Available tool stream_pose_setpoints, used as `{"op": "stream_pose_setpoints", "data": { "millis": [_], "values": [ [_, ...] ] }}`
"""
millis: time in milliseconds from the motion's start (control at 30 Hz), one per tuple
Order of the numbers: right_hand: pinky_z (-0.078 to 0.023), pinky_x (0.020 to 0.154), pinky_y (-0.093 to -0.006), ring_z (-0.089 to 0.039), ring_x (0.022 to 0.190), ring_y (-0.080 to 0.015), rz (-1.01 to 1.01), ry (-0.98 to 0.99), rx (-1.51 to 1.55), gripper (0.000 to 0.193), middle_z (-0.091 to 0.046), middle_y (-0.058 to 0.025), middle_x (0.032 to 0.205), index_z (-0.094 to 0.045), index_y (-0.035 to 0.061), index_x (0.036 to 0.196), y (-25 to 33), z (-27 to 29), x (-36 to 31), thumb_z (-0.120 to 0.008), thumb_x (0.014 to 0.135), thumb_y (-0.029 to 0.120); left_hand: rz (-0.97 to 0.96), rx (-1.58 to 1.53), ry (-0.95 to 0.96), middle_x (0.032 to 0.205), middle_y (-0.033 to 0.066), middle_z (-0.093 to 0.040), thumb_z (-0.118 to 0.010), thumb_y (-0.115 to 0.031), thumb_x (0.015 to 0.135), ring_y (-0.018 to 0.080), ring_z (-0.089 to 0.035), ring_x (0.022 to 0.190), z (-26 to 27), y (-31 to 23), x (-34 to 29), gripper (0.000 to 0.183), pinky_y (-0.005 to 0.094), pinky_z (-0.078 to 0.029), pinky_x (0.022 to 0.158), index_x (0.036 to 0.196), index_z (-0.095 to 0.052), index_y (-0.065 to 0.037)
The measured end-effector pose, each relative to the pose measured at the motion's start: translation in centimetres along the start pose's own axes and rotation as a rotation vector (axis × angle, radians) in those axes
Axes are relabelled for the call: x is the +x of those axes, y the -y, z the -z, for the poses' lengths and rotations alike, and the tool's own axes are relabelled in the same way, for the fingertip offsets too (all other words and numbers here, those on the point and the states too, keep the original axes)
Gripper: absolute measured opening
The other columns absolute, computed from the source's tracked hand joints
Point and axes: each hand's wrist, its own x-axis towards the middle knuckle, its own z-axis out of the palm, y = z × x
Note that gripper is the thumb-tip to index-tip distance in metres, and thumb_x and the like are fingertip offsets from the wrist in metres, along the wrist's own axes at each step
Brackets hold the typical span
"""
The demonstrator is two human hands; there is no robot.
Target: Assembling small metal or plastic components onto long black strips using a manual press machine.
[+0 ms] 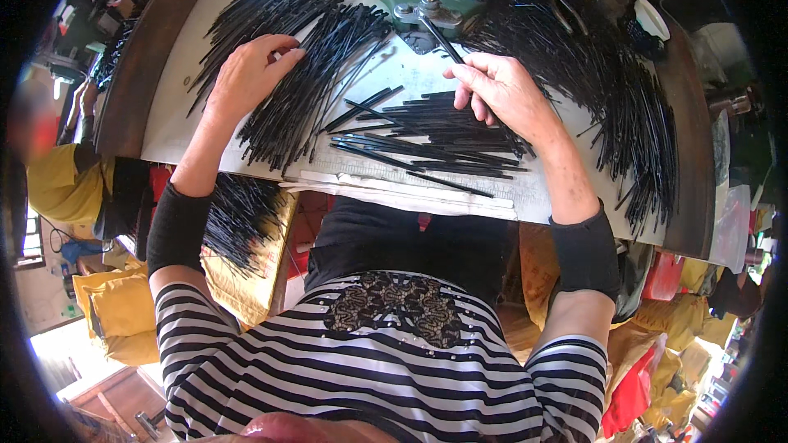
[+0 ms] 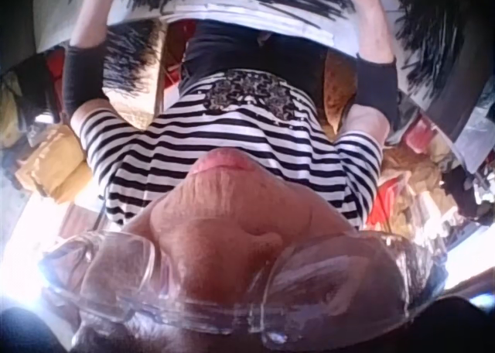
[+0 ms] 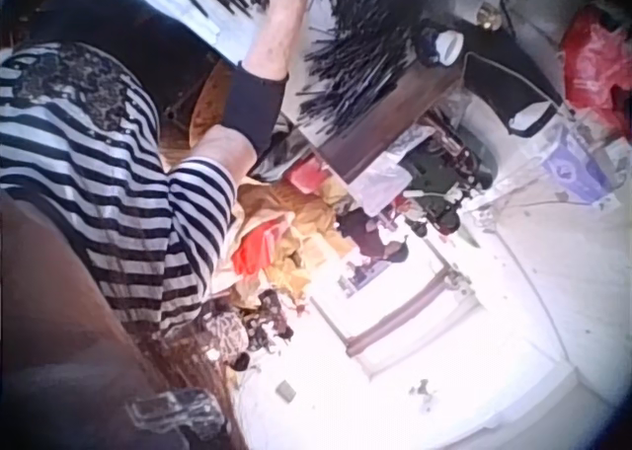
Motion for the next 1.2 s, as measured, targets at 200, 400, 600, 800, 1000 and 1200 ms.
{"op": "stream_pose_setpoints", "data": {
  "millis": [200,400,600,800,1000,1200],
  "values": [
    [-0.039,0.042,-0.0168,-0.048,0.050,-0.0022,0.006,-0.006,0.010,0.029,-0.061,-0.0014,0.070,-0.062,0.0001,0.103,-0.2,0.1,0.0,-0.045,0.094,0.022,-0.012,-0.038,-0.053,0.092,0.0107,-0.066,-0.061,-0.029,0.082,0.0243,-0.063,0.079,0.0,0.2,0.3,0.032,0.0320,-0.048,0.073,0.101,-0.065,-0.004],
    [-0.038,0.043,-0.0163,-0.048,0.049,-0.0020,-0.002,0.003,0.042,0.029,-0.060,-0.0013,0.069,-0.061,0.0003,0.103,-0.1,0.0,0.0,-0.046,0.094,0.023,-0.216,0.019,-0.124,0.085,0.0098,-0.064,-0.062,-0.028,0.082,0.0255,-0.062,0.077,-0.5,-2.5,2.6,0.026,0.0332,-0.048,0.070,0.094,-0.066,-0.005],
    [-0.041,0.046,-0.0165,-0.053,0.054,-0.0046,0.034,-0.067,0.084,0.030,-0.062,-0.0035,0.068,-0.061,0.0001,0.101,-0.1,-0.1,-0.2,-0.045,0.095,0.024,-0.238,0.120,-0.079,0.082,0.0104,-0.064,-0.063,-0.028,0.080,0.0270,-0.062,0.077,-1.8,-3.3,4.8,0.025,0.0349,-0.050,0.070,0.092,-0.066,-0.006],
    [-0.043,0.053,-0.0214,-0.052,0.061,-0.0068,0.079,-0.086,-0.012,0.031,-0.063,-0.0040,0.068,-0.065,-0.0015,0.090,0.9,0.2,0.0,-0.048,0.092,0.025,-0.129,-0.313,0.116,0.071,0.0085,-0.065,-0.066,-0.017,0.077,0.0130,-0.061,0.061,-1.1,-1.9,6.6,0.024,0.0249,-0.049,0.056,0.090,-0.066,0.003],
    [-0.036,0.053,-0.0195,-0.048,0.059,-0.0052,0.182,-0.102,-0.214,0.029,-0.058,0.0003,0.067,-0.066,-0.0010,0.093,1.0,0.6,1.0,-0.053,0.088,0.025,-0.005,-0.682,0.303,0.070,0.0046,-0.064,-0.065,-0.020,0.081,0.0057,-0.053,0.048,0.3,-4.4,7.1,0.030,0.0181,-0.039,0.040,0.101,-0.063,0.002],
    [-0.038,0.047,-0.0177,-0.049,0.058,-0.0036,0.050,0.052,0.180,0.027,-0.055,0.0023,0.069,-0.059,-0.0002,0.108,2.3,-1.3,1.2,-0.053,0.088,0.017,0.088,-1.071,0.381,0.078,0.0062,-0.065,-0.063,-0.023,0.083,0.0052,-0.050,0.046,-2.0,-7.0,5.7,0.037,0.0162,-0.037,0.041,0.112,-0.059,0.000]
  ]
}}
